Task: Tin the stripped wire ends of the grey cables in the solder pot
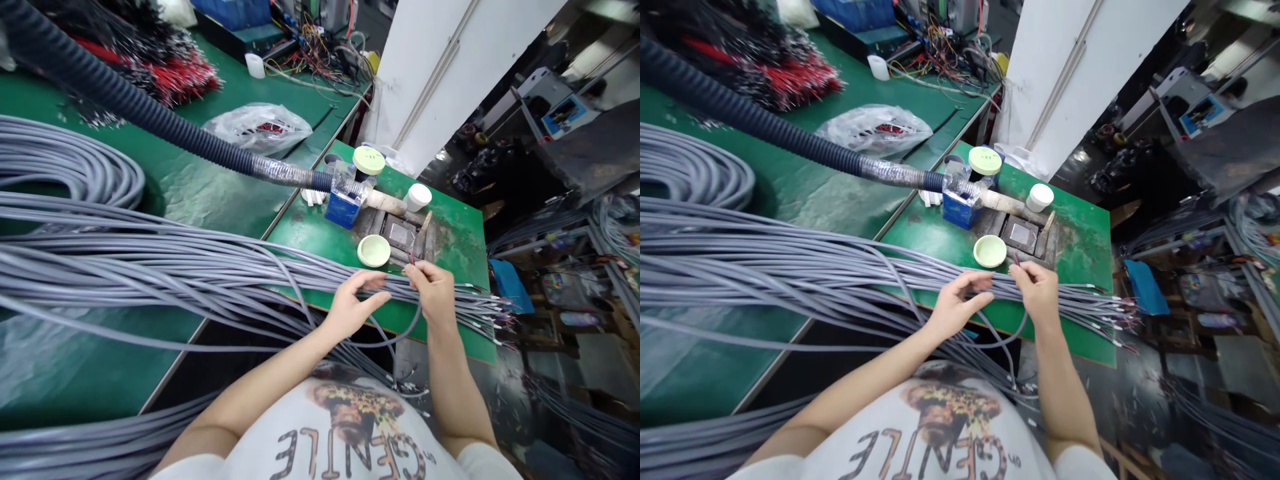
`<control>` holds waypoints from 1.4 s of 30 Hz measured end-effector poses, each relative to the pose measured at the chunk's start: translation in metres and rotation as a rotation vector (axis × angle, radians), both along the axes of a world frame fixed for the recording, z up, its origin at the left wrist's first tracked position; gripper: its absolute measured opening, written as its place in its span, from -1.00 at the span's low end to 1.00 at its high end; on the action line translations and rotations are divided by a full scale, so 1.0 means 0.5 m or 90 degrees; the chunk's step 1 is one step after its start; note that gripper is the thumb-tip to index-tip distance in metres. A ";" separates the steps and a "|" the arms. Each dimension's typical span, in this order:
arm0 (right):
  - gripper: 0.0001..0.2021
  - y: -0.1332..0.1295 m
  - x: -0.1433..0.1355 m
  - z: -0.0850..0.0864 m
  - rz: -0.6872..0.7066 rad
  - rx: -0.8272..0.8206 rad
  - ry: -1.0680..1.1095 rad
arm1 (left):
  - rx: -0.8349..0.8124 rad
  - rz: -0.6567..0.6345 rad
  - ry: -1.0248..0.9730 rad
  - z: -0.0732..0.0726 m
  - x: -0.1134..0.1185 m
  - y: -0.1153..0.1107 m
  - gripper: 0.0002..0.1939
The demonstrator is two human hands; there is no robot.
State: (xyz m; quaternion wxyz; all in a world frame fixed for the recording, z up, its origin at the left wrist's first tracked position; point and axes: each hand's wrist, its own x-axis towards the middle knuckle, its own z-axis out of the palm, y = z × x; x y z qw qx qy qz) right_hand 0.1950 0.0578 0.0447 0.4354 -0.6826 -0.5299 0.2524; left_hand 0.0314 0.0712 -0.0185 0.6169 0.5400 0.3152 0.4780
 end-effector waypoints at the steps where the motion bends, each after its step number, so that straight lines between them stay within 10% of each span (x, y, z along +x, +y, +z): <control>1: -0.73 -0.013 -0.016 -0.002 0.003 0.000 0.023 | -0.087 -0.024 -0.088 0.002 0.018 -0.007 -0.69; 4: -0.75 -0.038 -0.043 -0.008 0.028 0.002 0.069 | -0.236 -0.028 -0.265 0.006 0.064 -0.022 -0.77; 9: -0.84 -0.081 -0.053 -0.017 0.066 -0.012 0.206 | -0.199 0.060 -0.287 0.021 0.072 -0.019 -0.80; 17: -0.55 -0.136 -0.069 -0.037 0.026 0.036 0.540 | 0.431 0.130 -0.087 0.008 0.048 -0.029 -0.77; 21: -0.50 -0.143 -0.071 -0.040 0.012 0.059 0.540 | 0.115 0.076 -0.126 0.003 0.057 -0.038 -0.66; 26: -0.55 -0.151 -0.043 -0.047 0.103 -0.027 0.470 | -0.173 -0.211 -0.113 0.011 0.047 -0.052 -0.68; 33: -0.83 -0.140 0.012 0.037 0.132 0.021 0.090 | -0.130 -0.267 -0.005 0.014 0.028 -0.056 -0.63; 42: -0.68 -0.129 -0.042 0.027 0.126 0.023 0.320 | -0.094 -0.326 0.059 0.006 0.010 -0.063 -0.63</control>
